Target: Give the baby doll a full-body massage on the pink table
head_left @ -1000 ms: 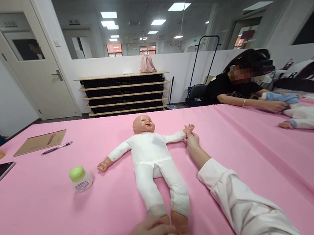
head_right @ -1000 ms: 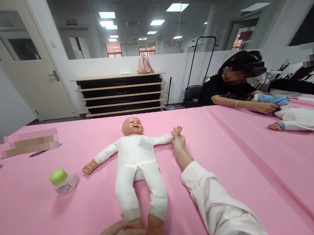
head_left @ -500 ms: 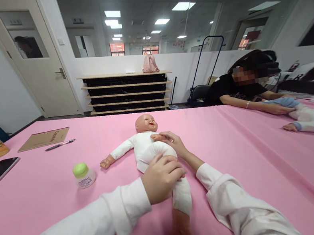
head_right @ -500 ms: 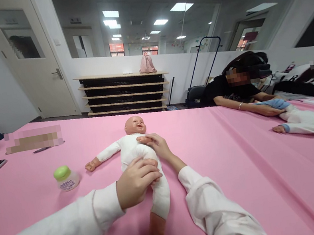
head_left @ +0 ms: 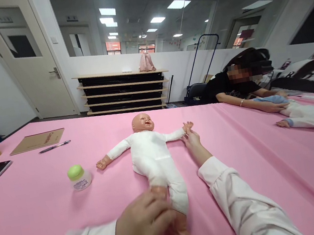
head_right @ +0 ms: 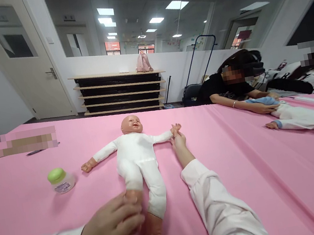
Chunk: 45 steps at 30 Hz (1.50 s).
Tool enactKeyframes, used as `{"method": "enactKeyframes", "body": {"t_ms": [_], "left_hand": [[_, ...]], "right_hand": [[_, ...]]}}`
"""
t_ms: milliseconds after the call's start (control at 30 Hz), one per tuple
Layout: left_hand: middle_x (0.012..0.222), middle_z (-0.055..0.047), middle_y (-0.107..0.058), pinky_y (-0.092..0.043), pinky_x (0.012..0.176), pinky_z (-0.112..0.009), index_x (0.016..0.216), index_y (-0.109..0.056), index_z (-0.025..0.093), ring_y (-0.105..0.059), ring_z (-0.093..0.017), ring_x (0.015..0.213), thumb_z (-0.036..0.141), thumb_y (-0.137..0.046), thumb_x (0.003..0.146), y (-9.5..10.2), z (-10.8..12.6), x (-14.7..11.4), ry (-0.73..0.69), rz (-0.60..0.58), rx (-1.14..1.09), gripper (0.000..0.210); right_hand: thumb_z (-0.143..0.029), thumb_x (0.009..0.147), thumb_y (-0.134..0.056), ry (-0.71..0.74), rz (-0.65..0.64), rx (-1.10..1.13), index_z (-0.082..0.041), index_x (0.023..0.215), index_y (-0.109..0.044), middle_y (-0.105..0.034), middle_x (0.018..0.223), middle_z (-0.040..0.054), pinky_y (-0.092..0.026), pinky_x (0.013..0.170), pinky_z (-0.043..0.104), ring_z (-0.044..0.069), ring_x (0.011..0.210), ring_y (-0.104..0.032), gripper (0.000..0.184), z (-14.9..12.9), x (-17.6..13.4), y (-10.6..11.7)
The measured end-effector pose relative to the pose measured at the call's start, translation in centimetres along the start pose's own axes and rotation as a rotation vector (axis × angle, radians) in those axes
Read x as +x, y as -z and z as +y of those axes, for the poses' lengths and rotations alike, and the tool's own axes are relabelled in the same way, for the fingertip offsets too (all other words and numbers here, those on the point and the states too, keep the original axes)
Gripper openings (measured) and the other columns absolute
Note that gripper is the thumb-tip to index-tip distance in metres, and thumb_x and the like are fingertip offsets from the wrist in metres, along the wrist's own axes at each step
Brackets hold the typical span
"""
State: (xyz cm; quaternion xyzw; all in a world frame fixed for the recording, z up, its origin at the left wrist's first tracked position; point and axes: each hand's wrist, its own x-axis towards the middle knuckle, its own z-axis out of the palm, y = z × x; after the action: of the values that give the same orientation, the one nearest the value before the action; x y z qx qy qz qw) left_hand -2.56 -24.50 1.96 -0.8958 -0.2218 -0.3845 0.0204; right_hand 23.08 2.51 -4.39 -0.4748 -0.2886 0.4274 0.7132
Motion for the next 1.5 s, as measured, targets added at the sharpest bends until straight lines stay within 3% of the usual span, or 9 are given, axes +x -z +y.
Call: {"method": "enactKeyframes", "body": {"t_ms": [100, 233, 500, 600, 767, 967, 1133, 1333, 1500], "left_hand": [[0.075, -0.004, -0.064, -0.051, 0.075, -0.029, 0.085, -0.058, 0.013, -0.058, -0.013, 0.073, 0.011, -0.044, 0.085, 0.2, 1.8, -2.5, -0.026, 0.044, 0.074, 0.014], [0.085, -0.006, -0.065, -0.050, 0.081, -0.033, 0.092, -0.059, 0.012, -0.058, -0.016, 0.085, 0.013, -0.042, 0.086, 0.4, 1.2, -2.1, -0.013, 0.080, 0.073, 0.018], [0.086, -0.009, -0.062, -0.049, 0.075, -0.028, 0.089, -0.060, 0.010, -0.052, -0.015, 0.082, 0.006, -0.040, 0.081, -3.8, -5.9, 5.7, -0.107, 0.116, -0.155, 0.022], [0.089, -0.009, -0.062, -0.048, 0.075, -0.028, 0.089, -0.061, 0.011, -0.051, -0.015, 0.079, 0.011, -0.040, 0.084, -5.5, -8.1, 6.5, -0.052, 0.037, -0.194, 0.022], [0.092, -0.007, -0.062, -0.047, 0.076, -0.028, 0.092, -0.059, 0.013, -0.052, -0.015, 0.082, 0.012, -0.042, 0.084, -3.6, -7.6, 6.0, 0.028, -0.006, -0.212, 0.019], [0.090, -0.007, -0.062, -0.048, 0.067, -0.028, 0.097, -0.056, 0.014, -0.053, -0.015, 0.077, 0.008, -0.046, 0.081, 1.2, -2.3, 2.3, 0.018, 0.021, -0.091, 0.020], [0.082, -0.004, -0.067, -0.052, 0.071, -0.028, 0.091, -0.060, 0.013, -0.060, -0.014, 0.075, 0.014, -0.053, 0.082, 0.4, 0.8, -3.0, 0.001, 0.125, 0.065, 0.012], [0.075, 0.003, -0.070, -0.054, 0.073, -0.022, 0.088, -0.063, 0.018, -0.063, -0.009, 0.067, 0.019, -0.045, 0.087, -1.4, 1.4, -5.6, -0.021, 0.100, 0.143, 0.018], [0.070, 0.003, -0.068, -0.052, 0.074, -0.020, 0.085, -0.062, 0.020, -0.062, -0.008, 0.066, 0.027, -0.045, 0.088, -1.8, -0.1, -6.4, 0.060, 0.059, -0.005, 0.018]], "right_hand": [[-0.031, 0.073, -0.057, -0.082, 0.029, 0.040, -0.021, 0.095, -0.057, -0.058, 0.109, 0.0052, -0.052, 0.069, 0.029, 0.015, 0.087, -0.059, 0.024, -0.2, 0.8, 0.7], [-0.036, 0.069, -0.062, 0.119, -0.014, -0.005, -0.018, 0.095, -0.056, -0.059, 0.107, 0.0071, -0.050, 0.077, 0.033, 0.017, 0.092, -0.058, 0.033, -0.4, -0.4, -0.7], [-0.029, 0.071, -0.060, 0.519, -0.694, -0.468, -0.020, 0.096, -0.061, -0.063, 0.101, 0.0048, -0.043, 0.088, 0.035, 0.018, 0.095, -0.057, 0.027, -1.3, -7.1, -4.3], [-0.027, 0.073, -0.059, 0.584, -0.761, -0.577, -0.021, 0.093, -0.063, -0.063, 0.100, 0.0036, -0.042, 0.088, 0.035, 0.018, 0.094, -0.057, 0.022, -1.4, -8.2, -4.5], [-0.030, 0.071, -0.061, 0.463, -0.659, -0.367, -0.020, 0.094, -0.062, -0.064, 0.102, 0.0047, -0.043, 0.089, 0.035, 0.019, 0.097, -0.057, 0.025, -0.8, -6.1, -3.8], [-0.020, 0.073, -0.056, 0.048, -0.155, 0.104, -0.021, 0.091, -0.057, -0.064, 0.097, 0.0017, -0.048, 0.082, 0.035, 0.014, 0.082, -0.060, 0.019, 0.2, 0.1, 0.3], [-0.009, 0.081, -0.038, -0.282, -0.169, 0.237, -0.025, 0.093, -0.057, -0.064, 0.093, -0.0006, -0.049, 0.080, 0.033, 0.010, 0.077, -0.061, 0.027, 0.4, 2.4, 3.0], [-0.011, 0.074, -0.052, -0.090, -0.079, 0.122, -0.019, 0.075, -0.052, -0.059, 0.078, 0.0000, -0.050, 0.082, 0.033, 0.011, 0.076, -0.059, 0.008, 0.8, 2.9, 3.2], [-0.014, 0.062, -0.062, 0.069, 0.026, 0.042, -0.019, 0.065, -0.040, -0.049, 0.069, -0.0041, -0.049, 0.083, 0.029, 0.009, 0.071, -0.056, 0.022, 1.6, 3.1, 3.0]]}}
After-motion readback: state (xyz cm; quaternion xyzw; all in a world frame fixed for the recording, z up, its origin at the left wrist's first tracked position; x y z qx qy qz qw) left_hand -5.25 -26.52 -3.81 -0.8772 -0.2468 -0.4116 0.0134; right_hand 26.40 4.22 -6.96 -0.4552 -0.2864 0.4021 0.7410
